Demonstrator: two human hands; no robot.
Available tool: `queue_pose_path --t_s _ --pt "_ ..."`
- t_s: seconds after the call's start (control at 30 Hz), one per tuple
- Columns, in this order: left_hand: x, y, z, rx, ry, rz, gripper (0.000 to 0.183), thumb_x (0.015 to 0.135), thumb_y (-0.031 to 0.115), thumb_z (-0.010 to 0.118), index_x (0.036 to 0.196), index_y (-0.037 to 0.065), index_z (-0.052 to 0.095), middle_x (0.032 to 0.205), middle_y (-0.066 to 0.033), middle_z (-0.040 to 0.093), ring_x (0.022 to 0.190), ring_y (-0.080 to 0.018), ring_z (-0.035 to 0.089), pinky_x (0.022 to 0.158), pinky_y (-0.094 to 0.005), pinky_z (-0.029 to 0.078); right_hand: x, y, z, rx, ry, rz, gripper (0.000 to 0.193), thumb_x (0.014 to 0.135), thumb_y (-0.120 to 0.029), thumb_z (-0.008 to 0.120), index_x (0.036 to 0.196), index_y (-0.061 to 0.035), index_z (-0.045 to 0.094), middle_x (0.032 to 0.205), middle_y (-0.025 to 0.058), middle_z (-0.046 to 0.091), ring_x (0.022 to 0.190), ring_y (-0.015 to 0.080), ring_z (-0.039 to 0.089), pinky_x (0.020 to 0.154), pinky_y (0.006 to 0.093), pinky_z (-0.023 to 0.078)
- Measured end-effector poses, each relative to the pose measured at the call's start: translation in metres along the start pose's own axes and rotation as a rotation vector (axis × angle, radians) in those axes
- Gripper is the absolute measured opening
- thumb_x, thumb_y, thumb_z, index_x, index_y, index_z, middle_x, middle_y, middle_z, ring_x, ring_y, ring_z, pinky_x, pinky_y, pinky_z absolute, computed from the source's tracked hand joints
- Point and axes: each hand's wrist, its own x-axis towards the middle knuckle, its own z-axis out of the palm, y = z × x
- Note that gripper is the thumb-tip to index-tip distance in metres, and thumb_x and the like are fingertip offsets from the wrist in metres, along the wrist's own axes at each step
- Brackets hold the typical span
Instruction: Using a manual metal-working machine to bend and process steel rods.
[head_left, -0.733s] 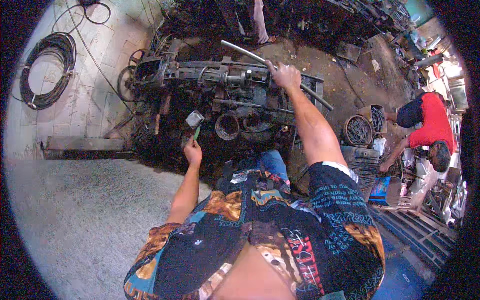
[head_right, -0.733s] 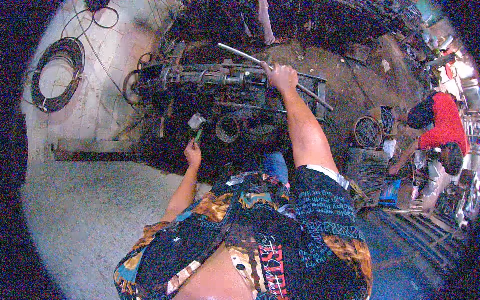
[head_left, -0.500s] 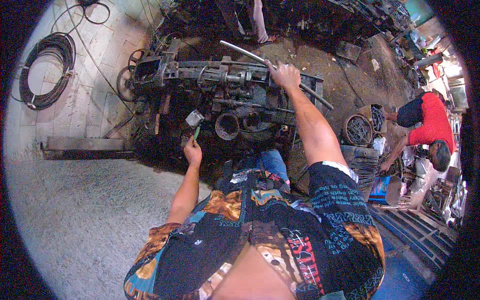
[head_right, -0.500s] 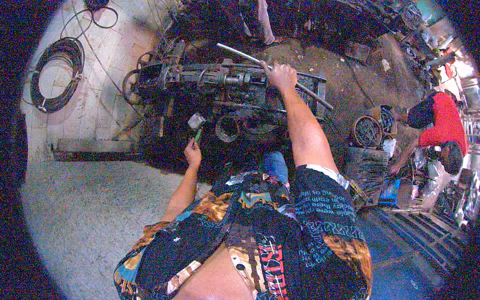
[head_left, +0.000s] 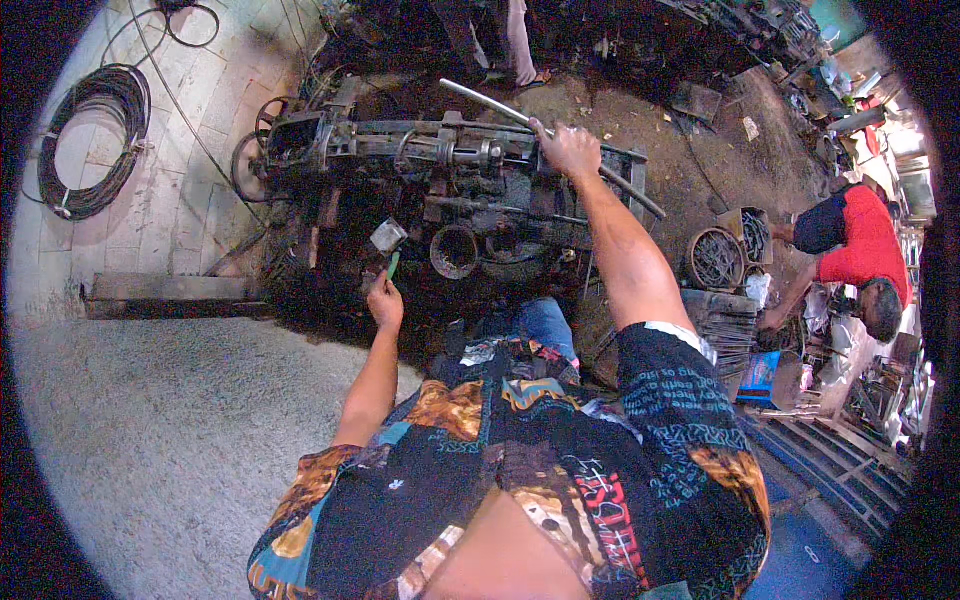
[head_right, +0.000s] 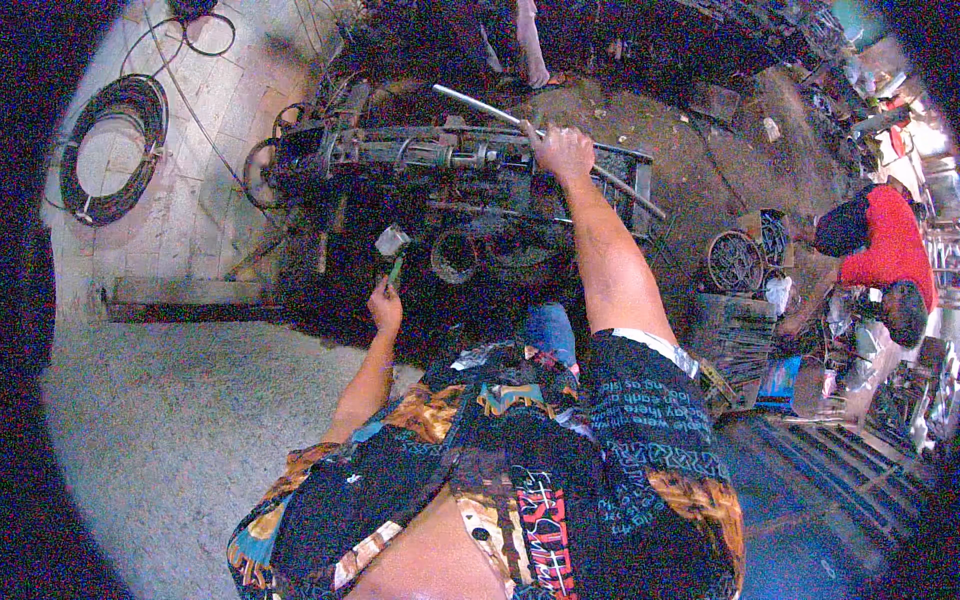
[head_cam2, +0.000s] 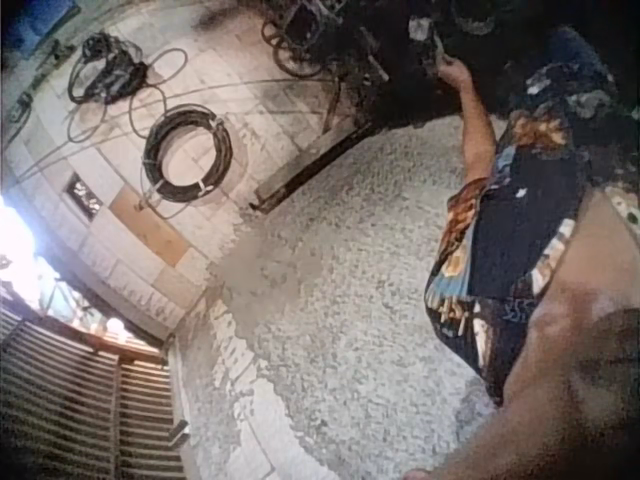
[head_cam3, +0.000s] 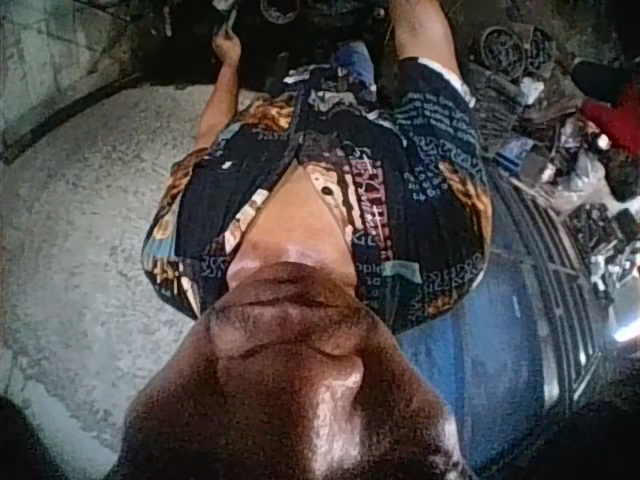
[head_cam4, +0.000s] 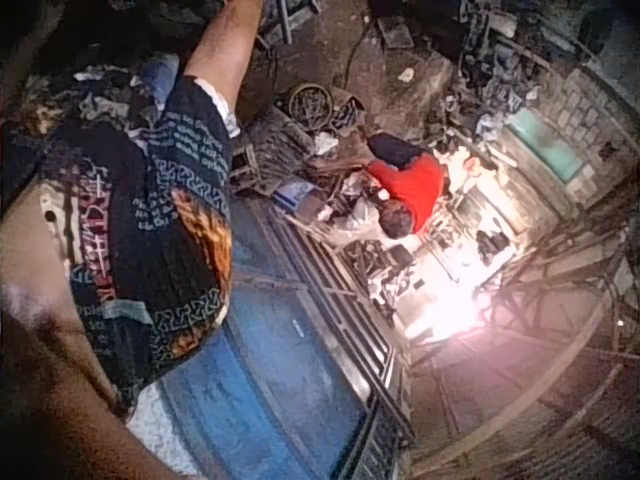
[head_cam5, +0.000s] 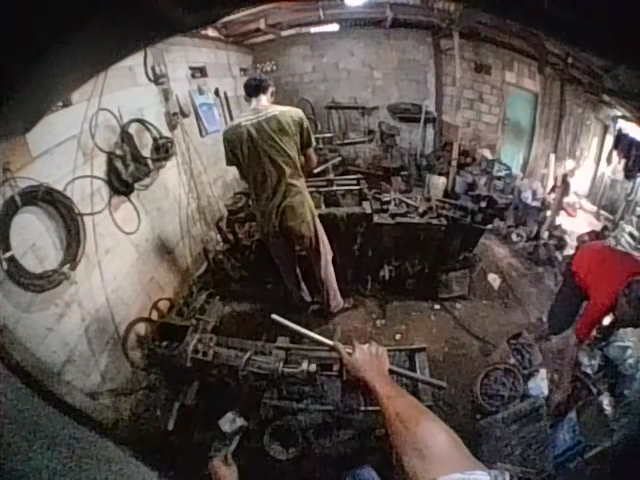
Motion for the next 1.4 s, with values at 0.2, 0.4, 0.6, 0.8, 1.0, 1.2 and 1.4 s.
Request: queue_pose_path --t_s 0.2,0.4,0.6,0.8,1.0,1.2,1.4 --pt "0.0 -0.01 0.005 -0.024 -0.064 -0.081 0.026 0.081 0.007 0.055 0.106 0.002 0.063 0.093 -0.0204 0.064 0.08 -0.036 0.062 0.071 -0.0411 0.049 0.001 -0.001 0.002 -0.028 0.003 -0.041 0.07 0.086 -0.064 0.029 0.102 -0.0052 0.063 0.093 0.0224 0.064 0.093 0.0371 0.061 0.08 0.0463 0.048" --pt "0.0 0.003 0.001 -0.001 -0.045 -0.034 0.026 0.081 0.007 0.055 0.106 0.0 0.062 0.095 -0.021 0.064 0.085 -0.0337 0.063 0.076 -0.0385 0.049 -0.002 -0.001 0.005 -0.005 0.088 -0.045 0.067 0.087 -0.062 0.03 0.103 -0.006 0.063 0.092 0.0215 0.065 0.091 0.037 0.062 0.079 0.0457 0.049" --pt "0.001 -0.003 0.001 -0.001 -0.05 -0.039 0.027 0.081 0.006 0.056 0.105 -0.003 0.062 0.097 -0.0224 0.063 0.087 -0.0339 0.063 0.078 -0.0378 0.049 0.001 0.0 0.006 -0.012 0.069 -0.046 0.066 0.087 -0.062 0.03 0.104 -0.0072 0.063 0.093 0.021 0.065 0.091 0.0362 0.062 0.08 0.0461 0.048" --pt "0.0 0.002 0.002 -0.009 -0.041 -0.052 0.027 0.08 0.006 0.055 0.105 -0.003 0.062 0.097 -0.0224 0.063 0.086 -0.0351 0.062 0.078 -0.0385 0.049 0.0 -0.002 0.003 -0.008 0.034 -0.02 0.066 0.087 -0.062 0.03 0.105 -0.0079 0.063 0.095 0.0216 0.064 0.093 0.0358 0.061 0.081 0.0463 0.048" --pt "-0.002 0.006 0.001 0.047 -0.04 -0.058 0.028 0.081 0.007 0.054 0.107 -0.002 0.062 0.097 -0.0219 0.063 0.087 -0.0351 0.062 0.078 -0.0391 0.049 -0.001 -0.004 0.003 -0.012 0.057 -0.029 0.068 0.087 -0.063 0.03 0.105 -0.0071 0.063 0.095 0.0221 0.064 0.093 0.0359 0.061 0.082 0.0459 0.047" --pt "-0.002 0.007 -0.002 0.018 -0.042 -0.093 0.029 0.082 0.009 0.054 0.108 0.0 0.062 0.098 -0.0206 0.063 0.088 -0.0347 0.062 0.079 -0.0385 0.049 -0.002 -0.003 0.006 0.016 0.118 -0.028 0.069 0.087 -0.063 0.029 0.105 -0.0066 0.064 0.092 0.0219 0.065 0.091 0.0358 0.062 0.081 0.045 0.048" --pt "-0.002 0.018 -0.004 0.013 -0.072 -0.104 0.028 0.083 0.009 0.054 0.108 -0.002 0.061 0.101 -0.0222 0.063 0.09 -0.0337 0.063 0.079 -0.0375 0.049 -0.001 -0.001 0.004 0.013 0.056 0.0 0.07 0.087 -0.063 0.028 0.104 -0.005 0.063 0.095 0.0227 0.064 0.094 0.036 0.061 0.084 0.0452 0.046"
